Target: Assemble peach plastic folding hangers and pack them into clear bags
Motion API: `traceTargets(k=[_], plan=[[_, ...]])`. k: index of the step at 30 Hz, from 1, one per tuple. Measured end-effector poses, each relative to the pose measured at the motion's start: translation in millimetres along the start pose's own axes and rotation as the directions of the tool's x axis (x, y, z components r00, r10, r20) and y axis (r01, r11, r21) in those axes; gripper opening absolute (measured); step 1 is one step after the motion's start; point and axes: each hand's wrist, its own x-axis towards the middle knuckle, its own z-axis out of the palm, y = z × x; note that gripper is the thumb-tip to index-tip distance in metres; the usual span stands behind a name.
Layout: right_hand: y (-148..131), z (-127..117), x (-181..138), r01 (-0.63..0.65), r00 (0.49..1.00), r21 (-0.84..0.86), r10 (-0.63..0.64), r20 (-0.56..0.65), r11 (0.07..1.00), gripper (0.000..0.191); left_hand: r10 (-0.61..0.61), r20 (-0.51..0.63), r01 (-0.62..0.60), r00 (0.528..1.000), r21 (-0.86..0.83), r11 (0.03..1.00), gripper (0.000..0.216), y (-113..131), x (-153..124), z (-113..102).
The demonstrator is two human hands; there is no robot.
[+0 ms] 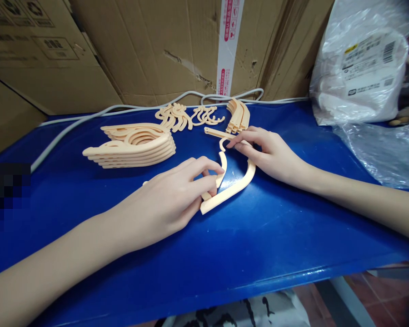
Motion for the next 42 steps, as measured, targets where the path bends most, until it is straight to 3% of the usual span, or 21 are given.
traceTargets(k=[14,21,24,26,32,42], plan=[[0.9,0.0,-0.5,0.000,1.000,0.015,0.000,-0.031,1.000,0.026,0.022,-0.024,-0.019,0.999,0.102,0.995,0.028,0.1,3.1,0.3],[0.9,0.0,-0.5,0.013,1.000,0.010,-0.012,-0.026,1.000,0.025,0.011,-0.139,0.022,0.990,0.232,0.972,0.021,8.9,4.6,-4.7],[0.7,-0.1,-0.6,0.024,0.999,0.009,-0.024,-0.027,1.000,0.024,-0.001,-0.137,0.038,0.991,0.274,0.961,0.037,10.4,5.1,-6.1],[0.5,-0.1,-0.6,0.024,0.999,0.005,-0.024,-0.025,1.000,0.024,0.000,-0.123,0.034,0.992,0.275,0.961,0.041,10.4,5.6,-5.9],[0.6,0.5,-0.3,0.024,0.999,-0.005,-0.024,-0.030,1.000,0.024,-0.008,-0.101,0.030,0.995,0.211,0.977,0.025,9.7,5.9,-3.1],[1.5,1.2,-0.3,0.017,1.000,0.011,-0.017,-0.017,1.000,0.022,0.002,-0.057,0.009,0.998,0.183,0.983,0.016,12.2,5.2,-3.0]])
